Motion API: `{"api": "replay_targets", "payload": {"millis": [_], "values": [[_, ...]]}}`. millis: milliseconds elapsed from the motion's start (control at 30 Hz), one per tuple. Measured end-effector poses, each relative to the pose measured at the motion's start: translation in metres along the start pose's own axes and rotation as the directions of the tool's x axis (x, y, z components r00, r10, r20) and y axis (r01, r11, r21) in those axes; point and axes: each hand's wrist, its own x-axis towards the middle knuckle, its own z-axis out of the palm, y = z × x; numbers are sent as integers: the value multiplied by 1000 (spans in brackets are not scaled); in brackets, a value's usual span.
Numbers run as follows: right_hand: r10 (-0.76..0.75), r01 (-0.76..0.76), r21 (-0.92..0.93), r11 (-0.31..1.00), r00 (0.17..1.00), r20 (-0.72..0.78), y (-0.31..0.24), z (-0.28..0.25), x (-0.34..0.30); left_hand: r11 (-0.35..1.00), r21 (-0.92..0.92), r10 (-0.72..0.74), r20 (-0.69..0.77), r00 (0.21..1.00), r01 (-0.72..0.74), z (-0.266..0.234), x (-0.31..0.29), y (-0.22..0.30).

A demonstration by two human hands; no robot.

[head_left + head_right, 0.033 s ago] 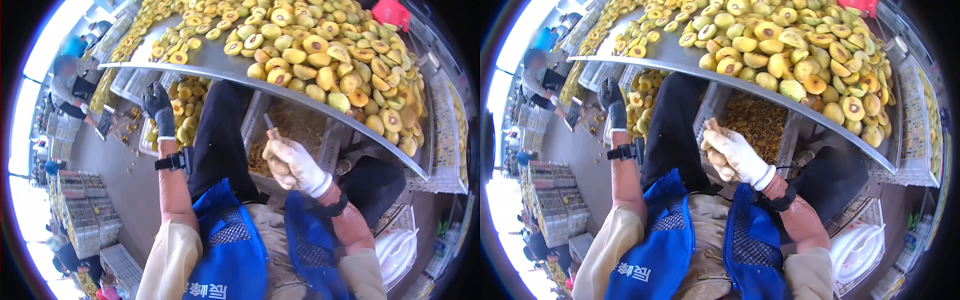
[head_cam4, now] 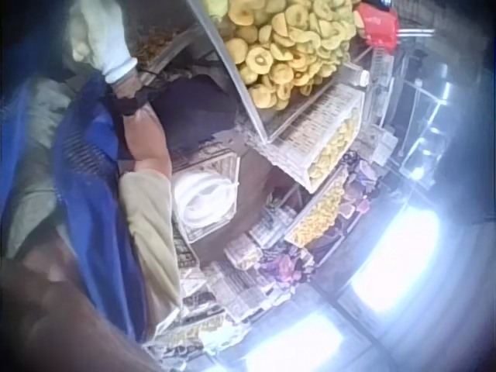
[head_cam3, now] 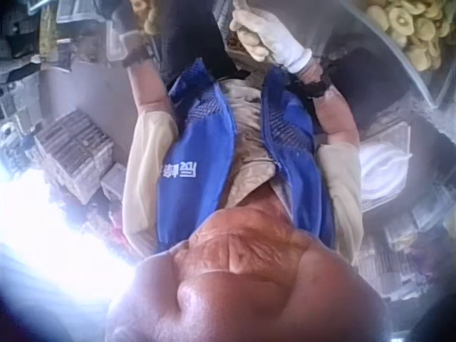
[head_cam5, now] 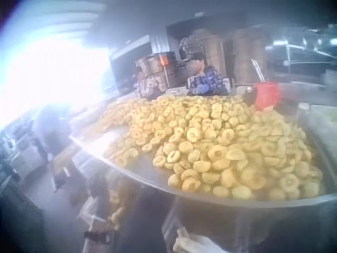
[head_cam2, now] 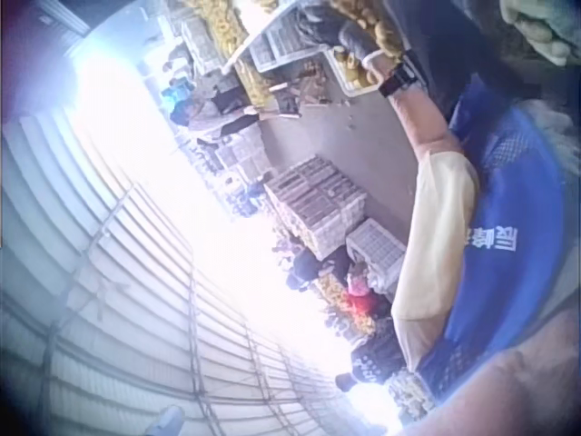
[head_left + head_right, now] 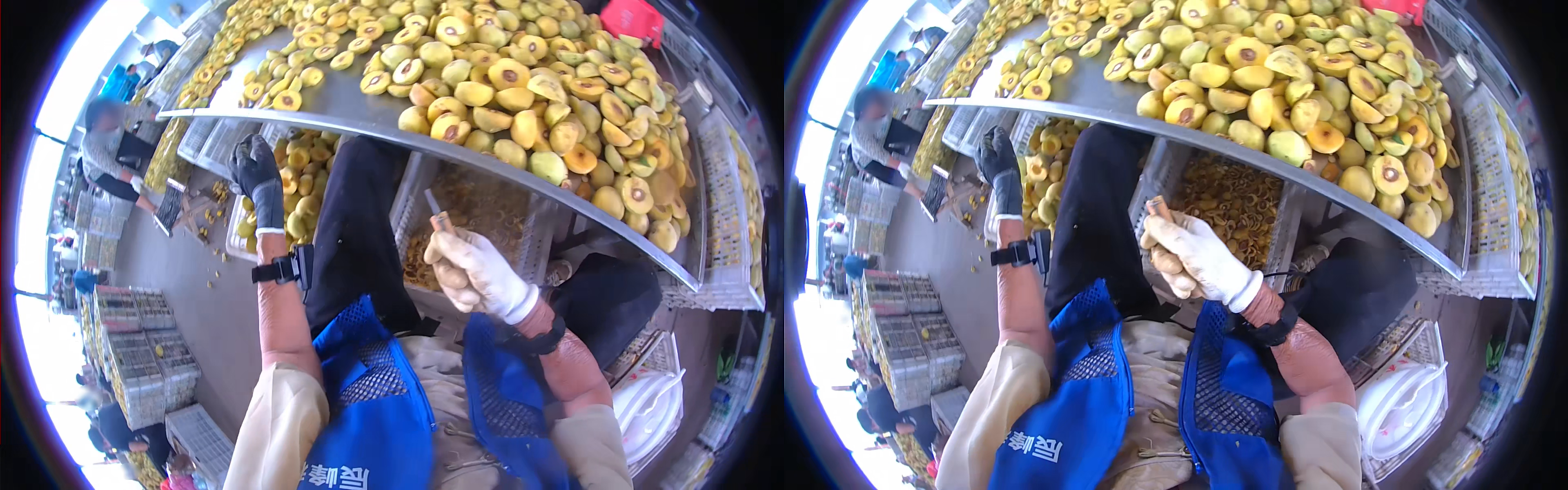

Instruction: The worker uses a specialized scooping tool to remove pits from peach halves and sorts them into crates.

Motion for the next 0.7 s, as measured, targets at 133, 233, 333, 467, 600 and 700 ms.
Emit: {"api": "replay_targets", "payload": {"millis": [133, 233, 333, 467, 600, 700], "values": [[-75, 76, 44, 996, 997, -35, -3, -6, -4, 859, -455, 337, 158, 928, -235, 59, -32, 80], [-139, 144, 52, 988, 986, -89, -6, -15, -7, 860, -486, 439, 544, 715, -159, 84, -69, 164], [-178, 185, 88, 979, 981, -75, -11, -10, -8, 895, -116, 390, 673, 629, -431, 102, -85, 196], [-187, 192, 103, 976, 981, -56, -14, -10, -11, 893, 108, 198, 778, 596, -437, 105, -83, 222], [-161, 165, 53, 985, 985, -68, -15, -5, -10, 918, 47, 224, 758, 613, -393, 116, -80, 208], [-208, 207, -27, 978, 973, -100, -14, -3, -9, 928, -259, 372, 594, 713, -268, 111, -85, 187]]}}
